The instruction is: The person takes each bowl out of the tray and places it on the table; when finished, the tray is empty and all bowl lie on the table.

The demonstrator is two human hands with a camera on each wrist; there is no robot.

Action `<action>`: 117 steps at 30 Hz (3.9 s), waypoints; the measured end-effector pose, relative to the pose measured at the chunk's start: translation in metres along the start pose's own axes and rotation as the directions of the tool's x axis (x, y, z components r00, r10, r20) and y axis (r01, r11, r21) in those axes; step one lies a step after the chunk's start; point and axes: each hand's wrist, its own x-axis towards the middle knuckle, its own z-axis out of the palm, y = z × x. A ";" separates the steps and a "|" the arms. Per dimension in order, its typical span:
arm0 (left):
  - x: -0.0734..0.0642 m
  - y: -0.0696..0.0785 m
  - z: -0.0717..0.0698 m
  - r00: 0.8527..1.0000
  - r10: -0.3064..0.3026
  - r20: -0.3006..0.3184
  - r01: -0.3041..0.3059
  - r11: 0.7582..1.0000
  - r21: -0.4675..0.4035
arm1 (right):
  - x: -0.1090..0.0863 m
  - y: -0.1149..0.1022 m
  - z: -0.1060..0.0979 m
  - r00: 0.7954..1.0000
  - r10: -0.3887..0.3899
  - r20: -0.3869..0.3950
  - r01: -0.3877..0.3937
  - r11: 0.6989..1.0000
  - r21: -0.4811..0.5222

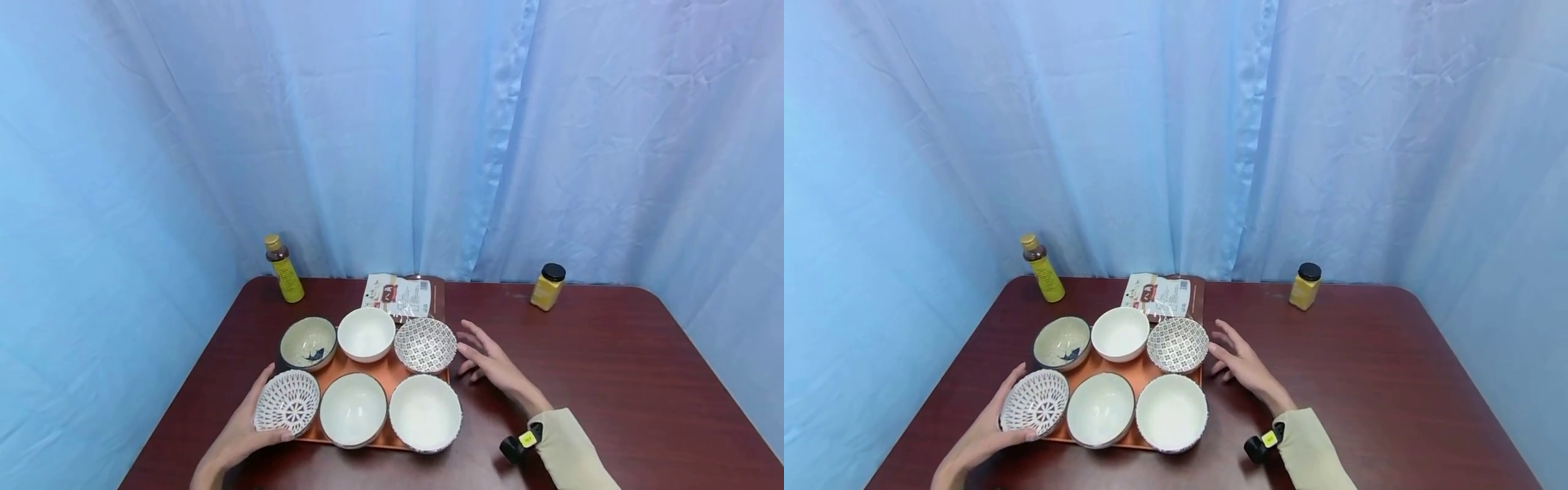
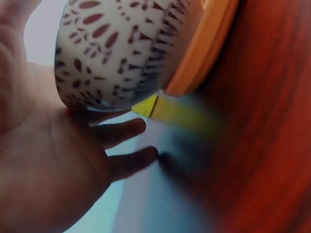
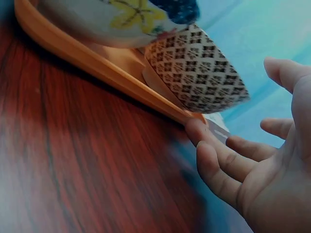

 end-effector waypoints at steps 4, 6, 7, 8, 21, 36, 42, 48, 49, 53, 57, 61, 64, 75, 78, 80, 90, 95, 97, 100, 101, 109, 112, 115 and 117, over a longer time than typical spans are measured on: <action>-0.003 -0.010 0.002 1.000 0.030 -0.002 -0.030 0.999 -0.032 | 0.006 0.003 0.007 1.000 0.002 0.027 -0.003 1.000 0.022; -0.004 -0.014 0.003 0.999 0.050 -0.010 -0.050 0.997 -0.055 | 0.010 0.004 0.010 0.999 0.008 0.037 -0.009 1.000 0.030; -0.005 -0.016 0.003 0.998 0.055 -0.016 -0.056 0.997 -0.060 | 0.011 0.004 0.011 0.999 0.009 0.045 -0.011 0.999 0.042; -0.005 -0.018 0.004 0.998 0.051 -0.022 -0.053 0.997 -0.062 | 0.013 0.005 0.012 0.998 0.007 0.059 -0.010 0.999 0.051; -0.005 -0.023 0.005 1.000 -0.008 -0.029 0.006 0.998 -0.066 | 0.025 0.009 0.023 0.991 0.018 0.136 -0.044 0.980 0.193; -0.007 -0.025 0.006 1.000 -0.021 -0.021 0.020 0.998 -0.052 | 0.022 0.009 0.034 1.000 -0.001 0.028 -0.007 0.960 0.280; -0.006 -0.026 0.006 1.000 -0.012 -0.018 0.011 0.997 -0.070 | 0.017 0.004 0.036 0.999 0.010 -0.033 0.000 0.954 0.298; -0.005 -0.027 0.007 1.000 -0.015 -0.017 0.014 0.997 -0.079 | 0.011 -0.008 0.032 0.996 -0.035 -0.085 0.061 0.941 0.332; -0.005 -0.026 0.007 1.000 -0.016 -0.018 0.015 0.997 -0.077 | 0.010 -0.010 0.031 0.995 -0.043 -0.093 0.071 0.941 0.332; -0.004 -0.026 0.007 1.000 -0.020 -0.014 0.019 0.996 -0.085 | 0.006 -0.016 0.024 0.992 -0.054 -0.114 0.090 0.938 0.335; -0.004 -0.026 0.006 1.000 -0.024 -0.009 0.024 0.997 -0.080 | 0.001 -0.016 0.016 0.989 -0.054 -0.141 0.099 0.937 0.334; -0.005 -0.026 0.006 1.000 -0.028 -0.005 0.027 0.998 -0.051 | -0.004 -0.013 0.007 0.982 -0.047 -0.183 0.108 0.934 0.340; -0.006 -0.026 0.006 0.999 -0.035 0.000 0.035 0.998 -0.045 | -0.006 -0.011 0.000 0.977 -0.039 -0.209 0.110 0.934 0.339; -0.006 -0.025 0.005 0.999 -0.043 0.009 0.043 0.998 -0.055 | -0.011 0.000 -0.023 0.965 -0.021 -0.261 0.117 0.926 0.359; -0.006 -0.025 0.005 0.999 -0.041 0.008 0.041 0.997 -0.061 | -0.013 0.003 -0.030 0.964 -0.009 -0.265 0.112 0.920 0.375; -0.007 -0.024 0.005 0.999 -0.038 0.006 0.038 0.998 -0.056 | -0.015 0.005 -0.034 0.962 0.004 -0.273 0.103 0.920 0.378; -0.005 -0.021 0.005 0.999 -0.044 0.010 0.044 0.998 -0.034 | -0.020 0.014 -0.044 0.959 0.032 -0.282 0.078 0.926 0.369; -0.006 -0.023 0.005 0.999 -0.035 0.007 0.035 0.998 -0.048 | -0.019 0.018 -0.044 0.961 0.036 -0.275 0.073 0.925 0.374; -0.007 -0.024 0.005 1.000 -0.023 0.003 0.023 0.998 -0.051 | -0.019 0.019 -0.044 0.961 0.039 -0.274 0.070 0.925 0.375; -0.007 -0.025 0.005 1.000 -0.006 -0.003 0.006 0.999 -0.054 | -0.019 0.020 -0.045 0.963 0.037 -0.267 0.066 0.929 0.365; -0.006 -0.025 0.005 1.000 -0.005 -0.004 0.004 0.998 -0.055 | -0.019 0.021 -0.045 0.964 0.037 -0.262 0.063 0.930 0.363; -0.006 -0.025 0.006 1.000 -0.003 -0.002 0.003 0.998 -0.064 | -0.023 0.024 -0.048 0.973 0.056 -0.225 0.019 0.948 0.319; -0.006 -0.025 0.006 1.000 -0.005 0.000 0.005 0.997 -0.072 | -0.024 0.021 -0.049 0.972 0.079 -0.222 -0.014 0.960 0.280; -0.005 -0.026 0.007 1.000 -0.016 0.005 0.016 0.997 -0.074 | -0.027 0.016 -0.050 0.969 0.096 -0.227 -0.043 0.973 0.226; -0.005 -0.025 0.007 1.000 -0.026 0.009 0.027 0.997 -0.071 | -0.029 0.012 -0.051 0.965 0.108 -0.239 -0.062 0.980 0.191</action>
